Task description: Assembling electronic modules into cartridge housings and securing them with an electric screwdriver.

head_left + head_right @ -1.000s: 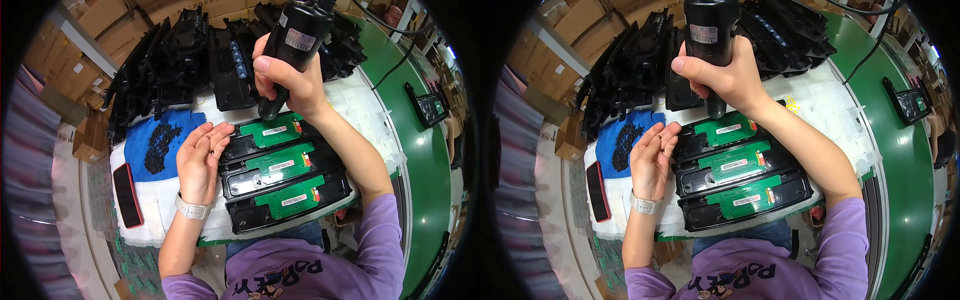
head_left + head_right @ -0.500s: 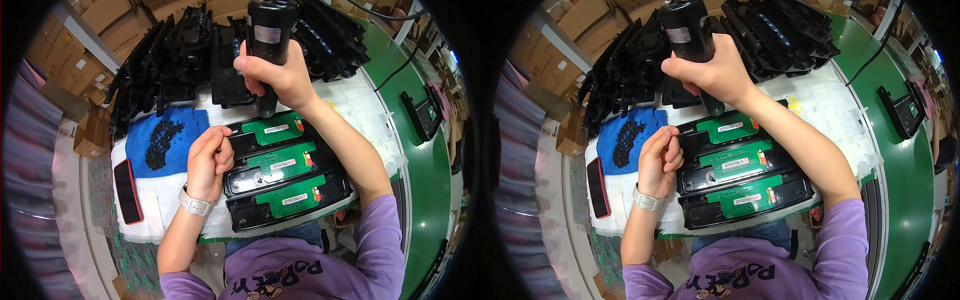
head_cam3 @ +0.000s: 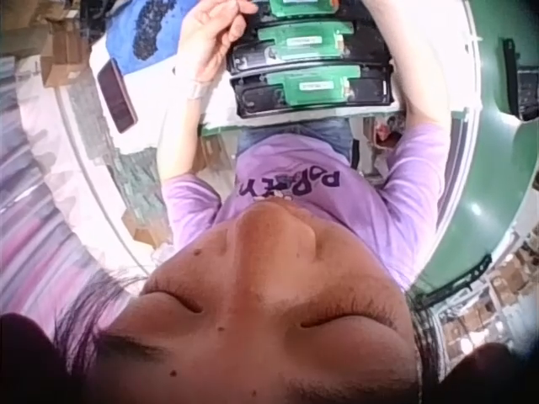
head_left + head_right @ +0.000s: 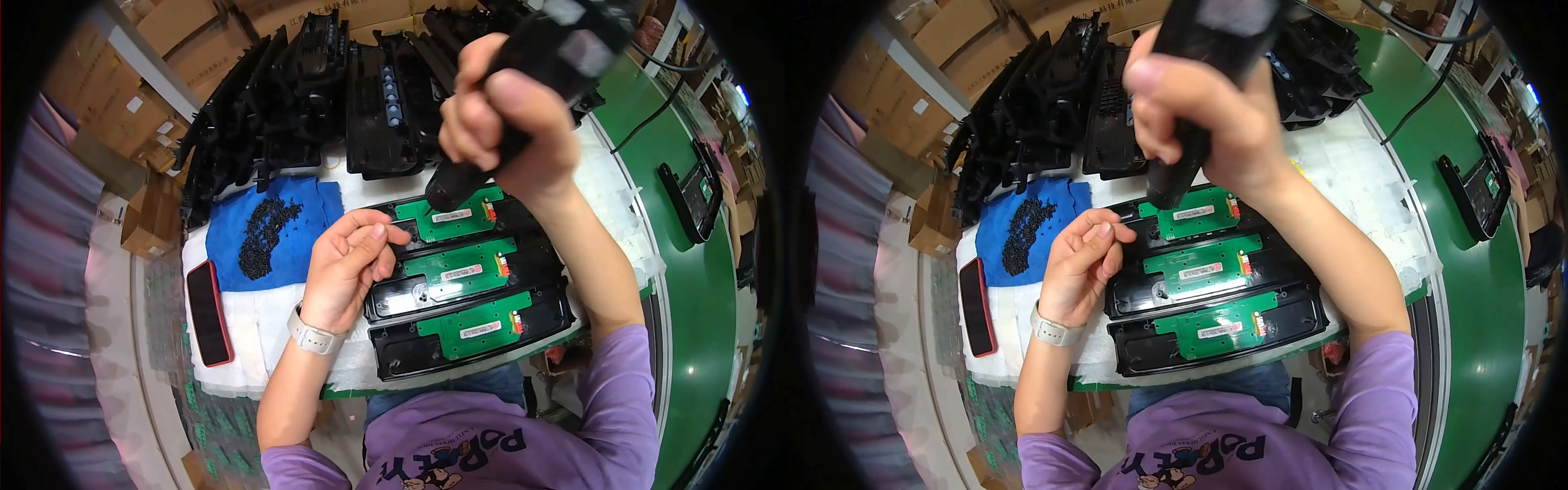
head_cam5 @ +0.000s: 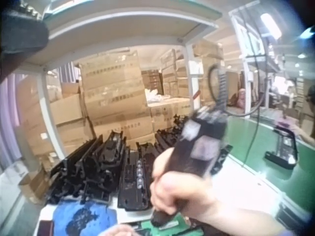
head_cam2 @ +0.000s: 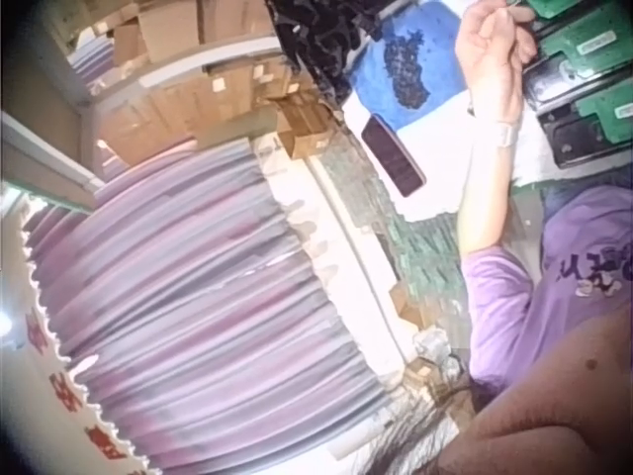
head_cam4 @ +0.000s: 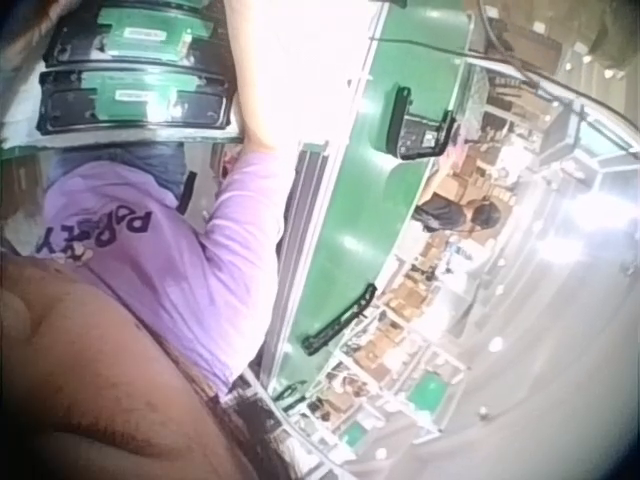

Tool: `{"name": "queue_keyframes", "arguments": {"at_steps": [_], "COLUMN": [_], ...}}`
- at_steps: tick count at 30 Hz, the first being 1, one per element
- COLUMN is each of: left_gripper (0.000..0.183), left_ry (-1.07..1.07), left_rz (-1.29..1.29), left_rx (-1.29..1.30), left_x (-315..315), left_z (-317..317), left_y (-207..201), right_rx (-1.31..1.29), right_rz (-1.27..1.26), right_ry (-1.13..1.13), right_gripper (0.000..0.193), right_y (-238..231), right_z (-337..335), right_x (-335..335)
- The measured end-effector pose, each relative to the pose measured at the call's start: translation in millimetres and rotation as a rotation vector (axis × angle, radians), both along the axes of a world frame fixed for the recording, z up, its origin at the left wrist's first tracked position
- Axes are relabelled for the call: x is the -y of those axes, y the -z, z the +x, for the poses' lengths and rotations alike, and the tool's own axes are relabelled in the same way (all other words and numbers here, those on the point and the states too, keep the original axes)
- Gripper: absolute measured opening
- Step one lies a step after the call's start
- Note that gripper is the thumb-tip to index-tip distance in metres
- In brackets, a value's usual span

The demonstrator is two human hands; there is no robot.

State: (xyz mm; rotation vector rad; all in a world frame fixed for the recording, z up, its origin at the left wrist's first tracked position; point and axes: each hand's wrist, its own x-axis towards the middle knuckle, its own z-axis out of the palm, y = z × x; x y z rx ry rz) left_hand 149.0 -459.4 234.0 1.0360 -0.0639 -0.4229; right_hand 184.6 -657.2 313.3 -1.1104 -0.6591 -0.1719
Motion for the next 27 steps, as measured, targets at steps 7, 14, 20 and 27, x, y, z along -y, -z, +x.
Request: {"name": "queue_keyframes", "arguments": {"at_steps": [7,14,20,27], "left_gripper": [0.013,0.014,0.012,0.013], "left_ry": [0.11,0.144,0.162,0.105], "left_rz": [-0.029,0.015,0.08,0.104], "left_rx": [0.004,0.008,0.055,0.117], "left_x": [0,1,0,2], "left_z": [0,-1,-3,-6], "left_y": [9,8,6,7], "right_rx": [0.094,0.029,-0.072,-0.223], "right_rz": [0.269,0.178,0.213,0.396], "right_ry": [-0.257,-0.186,-0.1,0.006], "right_gripper": [0.033,0.033,0.026,0.024], "right_y": [-7,-11,-10,-9], "right_z": [-4,-19,-20,-19], "right_x": [4,3,-2,-5]}}
